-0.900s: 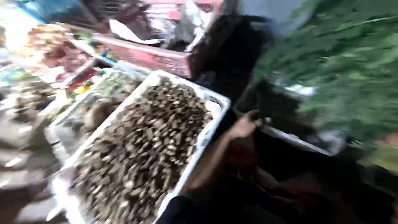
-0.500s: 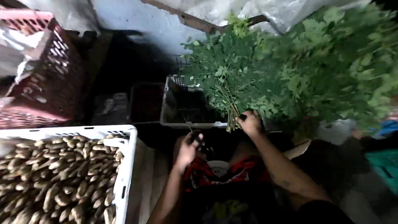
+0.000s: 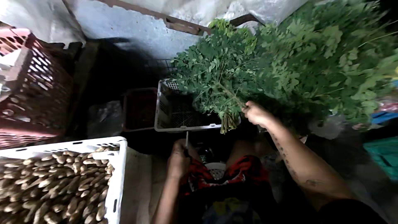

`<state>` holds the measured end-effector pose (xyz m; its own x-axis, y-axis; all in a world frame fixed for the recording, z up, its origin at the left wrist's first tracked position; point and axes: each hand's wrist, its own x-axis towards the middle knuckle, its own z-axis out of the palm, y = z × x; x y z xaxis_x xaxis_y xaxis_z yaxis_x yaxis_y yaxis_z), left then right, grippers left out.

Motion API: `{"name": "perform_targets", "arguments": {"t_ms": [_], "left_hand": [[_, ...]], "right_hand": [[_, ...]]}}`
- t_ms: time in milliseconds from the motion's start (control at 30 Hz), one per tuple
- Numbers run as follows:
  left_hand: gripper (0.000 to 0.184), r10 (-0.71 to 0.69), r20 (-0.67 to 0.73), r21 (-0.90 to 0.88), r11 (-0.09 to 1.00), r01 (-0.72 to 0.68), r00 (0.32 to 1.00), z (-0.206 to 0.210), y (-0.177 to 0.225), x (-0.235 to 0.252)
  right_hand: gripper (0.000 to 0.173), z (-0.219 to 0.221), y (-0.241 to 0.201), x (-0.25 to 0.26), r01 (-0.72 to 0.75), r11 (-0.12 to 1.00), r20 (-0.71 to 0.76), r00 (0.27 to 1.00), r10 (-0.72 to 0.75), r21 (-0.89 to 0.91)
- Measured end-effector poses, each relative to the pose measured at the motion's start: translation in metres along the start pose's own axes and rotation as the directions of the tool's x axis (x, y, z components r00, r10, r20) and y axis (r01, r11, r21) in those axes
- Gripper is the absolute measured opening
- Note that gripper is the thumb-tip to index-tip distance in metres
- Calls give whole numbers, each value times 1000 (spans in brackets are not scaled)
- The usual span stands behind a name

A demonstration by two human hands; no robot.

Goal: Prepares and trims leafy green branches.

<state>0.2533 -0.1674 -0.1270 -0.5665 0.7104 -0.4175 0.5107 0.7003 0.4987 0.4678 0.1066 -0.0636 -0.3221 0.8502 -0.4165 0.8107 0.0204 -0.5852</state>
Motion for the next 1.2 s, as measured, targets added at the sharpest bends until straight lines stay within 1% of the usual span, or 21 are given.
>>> {"name": "perform_targets", "arguments": {"t_ms": [67,133,200,300,367,433,467,533,567,600,633,700,767,800,867,933,1000,1067,1100,1133,1200], "left_hand": [[48,-102,68,29,995,100,992,-4,-5,-11],[35,-152,228,93,987,134,962,-5,-16,-12],[35,-96,379,20,995,95,920,-4,-35,-8],[30,-1,492,-71,997,41,870,-7,-56,6],[28,89,458,-44,996,-78,884,-20,-41,-3],[34,276,274,-115,960,-254,921,-36,5,-27],[40,384,183,-217,914,-343,905,-35,32,-39],[53,550,114,-484,758,-437,827,-25,85,-54],[51,586,96,-589,685,-429,804,-17,107,-54],[43,579,71,-678,625,-386,813,-7,126,-49],[38,529,67,-746,590,-310,846,2,140,-41],[37,398,72,-812,556,-178,915,10,155,-19],[35,313,49,-878,466,-108,949,10,150,12],[34,244,82,-906,421,-30,966,8,141,29],[32,145,286,-917,327,227,947,5,113,59],[29,106,448,-874,260,410,888,4,90,70],[28,76,408,-899,208,386,910,-7,92,54],[33,111,242,-955,200,217,964,-21,110,20],[35,163,157,-975,180,127,974,-24,119,6],[35,221,82,-988,148,49,972,-24,127,-4],[35,299,-44,-997,54,-63,953,-5,141,-12]], "right_hand": [[44,-10,7,-22,86,996,-40,996,-86,-3],[39,-22,4,-54,222,973,-174,962,-210,54],[35,-17,12,-78,317,931,-277,925,-261,183],[33,0,22,-98,449,852,-388,860,-331,269],[33,11,26,-109,544,779,-440,809,-390,311],[33,25,23,-120,612,672,-470,778,-417,417],[32,36,21,-126,620,611,-461,781,-422,492],[31,65,14,-134,598,480,-428,798,-424,642],[31,81,9,-136,586,429,-424,803,-418,688],[29,98,5,-137,576,410,-426,810,-404,707],[29,111,3,-138,565,419,-430,821,-376,711],[35,123,5,-136,486,520,-368,874,-319,702],[43,115,14,-131,321,656,-184,945,-271,683],[47,112,23,-126,242,728,-104,968,-230,641],[50,104,48,-119,99,828,20,991,-131,551],[46,103,70,-115,-7,848,87,995,-46,530],[41,103,77,-114,-38,830,107,994,-27,557],[35,102,69,-122,5,766,84,993,-77,643],[33,102,60,-124,36,690,61,991,-116,723],[36,103,49,-124,39,576,50,989,-138,816],[50,104,17,-123,-77,244,90,995,-42,967]]}}
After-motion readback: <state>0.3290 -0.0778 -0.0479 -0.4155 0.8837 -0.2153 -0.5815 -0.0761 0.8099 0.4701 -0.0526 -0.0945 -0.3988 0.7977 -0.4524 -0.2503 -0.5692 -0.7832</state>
